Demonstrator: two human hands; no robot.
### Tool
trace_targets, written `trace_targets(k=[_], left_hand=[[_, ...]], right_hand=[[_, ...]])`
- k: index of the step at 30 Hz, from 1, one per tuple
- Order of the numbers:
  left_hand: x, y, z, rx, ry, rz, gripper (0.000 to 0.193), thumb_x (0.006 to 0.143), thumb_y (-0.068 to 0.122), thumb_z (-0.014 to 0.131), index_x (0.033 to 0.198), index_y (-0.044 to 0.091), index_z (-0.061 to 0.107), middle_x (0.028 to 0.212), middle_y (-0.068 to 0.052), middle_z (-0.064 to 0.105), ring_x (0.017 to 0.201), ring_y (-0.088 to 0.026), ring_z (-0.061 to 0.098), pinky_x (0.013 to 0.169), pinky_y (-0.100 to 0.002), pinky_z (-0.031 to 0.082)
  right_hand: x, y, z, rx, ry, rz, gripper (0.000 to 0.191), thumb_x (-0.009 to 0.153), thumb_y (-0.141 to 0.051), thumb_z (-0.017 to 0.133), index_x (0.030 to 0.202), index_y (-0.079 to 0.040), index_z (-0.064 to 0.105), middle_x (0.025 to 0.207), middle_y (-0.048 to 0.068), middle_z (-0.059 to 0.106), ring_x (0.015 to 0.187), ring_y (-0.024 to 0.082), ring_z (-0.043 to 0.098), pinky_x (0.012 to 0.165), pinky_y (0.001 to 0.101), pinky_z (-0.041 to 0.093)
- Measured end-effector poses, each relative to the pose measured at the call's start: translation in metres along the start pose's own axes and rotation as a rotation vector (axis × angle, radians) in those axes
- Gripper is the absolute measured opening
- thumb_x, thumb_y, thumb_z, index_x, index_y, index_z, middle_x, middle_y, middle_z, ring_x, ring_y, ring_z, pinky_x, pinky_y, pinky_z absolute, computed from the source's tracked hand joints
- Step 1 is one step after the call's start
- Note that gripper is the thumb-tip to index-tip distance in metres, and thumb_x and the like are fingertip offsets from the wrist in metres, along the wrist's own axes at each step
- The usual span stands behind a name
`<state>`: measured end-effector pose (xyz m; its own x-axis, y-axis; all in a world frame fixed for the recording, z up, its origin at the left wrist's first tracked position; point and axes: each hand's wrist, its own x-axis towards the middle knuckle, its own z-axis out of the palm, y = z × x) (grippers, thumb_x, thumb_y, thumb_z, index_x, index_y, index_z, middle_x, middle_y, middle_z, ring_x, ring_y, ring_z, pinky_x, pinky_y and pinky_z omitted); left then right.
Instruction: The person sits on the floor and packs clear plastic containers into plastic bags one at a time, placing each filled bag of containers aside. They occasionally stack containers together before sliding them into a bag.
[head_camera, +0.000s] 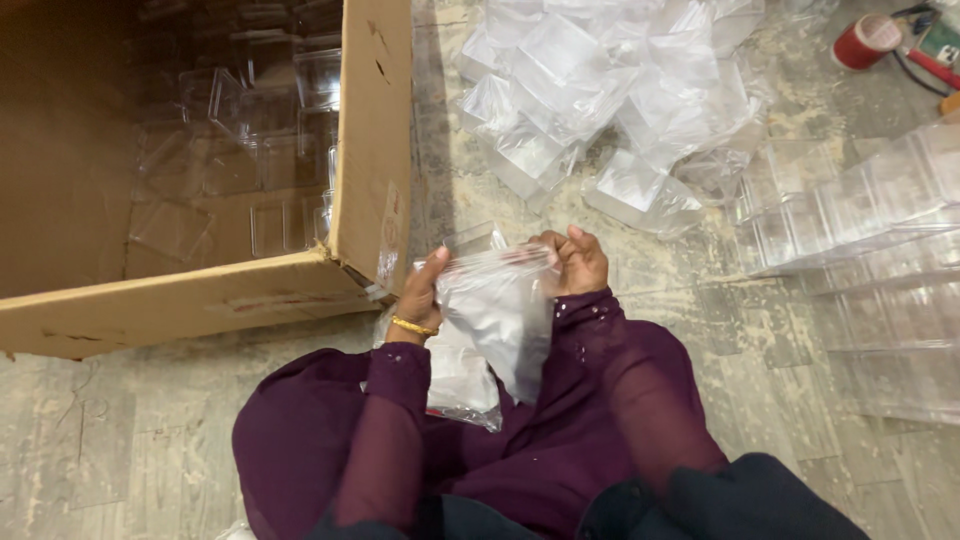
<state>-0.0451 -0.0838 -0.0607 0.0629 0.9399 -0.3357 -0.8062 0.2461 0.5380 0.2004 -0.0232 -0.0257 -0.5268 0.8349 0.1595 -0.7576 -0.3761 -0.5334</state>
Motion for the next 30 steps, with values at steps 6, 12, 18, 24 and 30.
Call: trace_targets(k=[6,12,18,24,30], left_hand=[[0.023,0.001,-0.035,0.071,-0.062,0.050,0.016,0.097,0.022,0.073,0.103,0.009,0.068,0.093,-0.002,0.068,0.085,-0.014,0.064,0.077,-0.031,0.053],[0.060,0.006,-0.052,0.925,0.040,0.190,0.025,0.100,0.025,0.076,0.093,0.006,0.061,0.092,-0.009,0.064,0.088,-0.023,0.059,0.079,-0.037,0.046],[0.117,-0.002,-0.032,1.492,0.712,0.379,0.028,0.090,0.029,0.060,0.103,0.004,0.061,0.103,-0.025,0.069,0.099,-0.045,0.065,0.084,-0.051,0.050],[0.136,0.000,-0.040,1.282,0.703,0.065,0.042,0.093,0.037,0.057,0.115,0.003,0.068,0.115,-0.024,0.069,0.112,-0.043,0.064,0.095,-0.046,0.049],[0.141,0.004,-0.037,0.850,0.482,0.138,0.044,0.089,0.030,0.066,0.120,0.000,0.072,0.108,-0.010,0.074,0.096,-0.021,0.067,0.086,-0.033,0.051]], right_hand=[[0.020,-0.018,-0.005,0.022,-0.087,0.184,0.037,0.094,-0.033,0.061,0.095,0.004,0.061,0.086,0.008,0.060,0.072,0.018,0.054,0.073,0.0341,0.047],[0.073,-0.030,-0.053,-0.514,0.106,0.509,0.010,0.098,-0.010,0.065,0.104,-0.002,0.064,0.083,0.000,0.058,0.069,0.011,0.052,0.067,0.0304,0.049],[0.146,0.027,-0.054,-1.620,0.351,0.358,0.013,0.091,-0.017,0.068,0.100,-0.013,0.077,0.087,0.007,0.076,0.079,0.017,0.070,0.075,0.0330,0.056],[0.158,0.039,-0.059,-1.582,0.400,0.542,0.018,0.094,-0.021,0.064,0.105,-0.019,0.078,0.097,0.009,0.078,0.088,0.022,0.074,0.082,0.0328,0.055],[0.145,0.030,-0.050,-1.589,0.442,0.241,0.022,0.093,-0.012,0.058,0.106,-0.015,0.076,0.089,0.008,0.074,0.077,0.018,0.069,0.074,0.0324,0.055]])
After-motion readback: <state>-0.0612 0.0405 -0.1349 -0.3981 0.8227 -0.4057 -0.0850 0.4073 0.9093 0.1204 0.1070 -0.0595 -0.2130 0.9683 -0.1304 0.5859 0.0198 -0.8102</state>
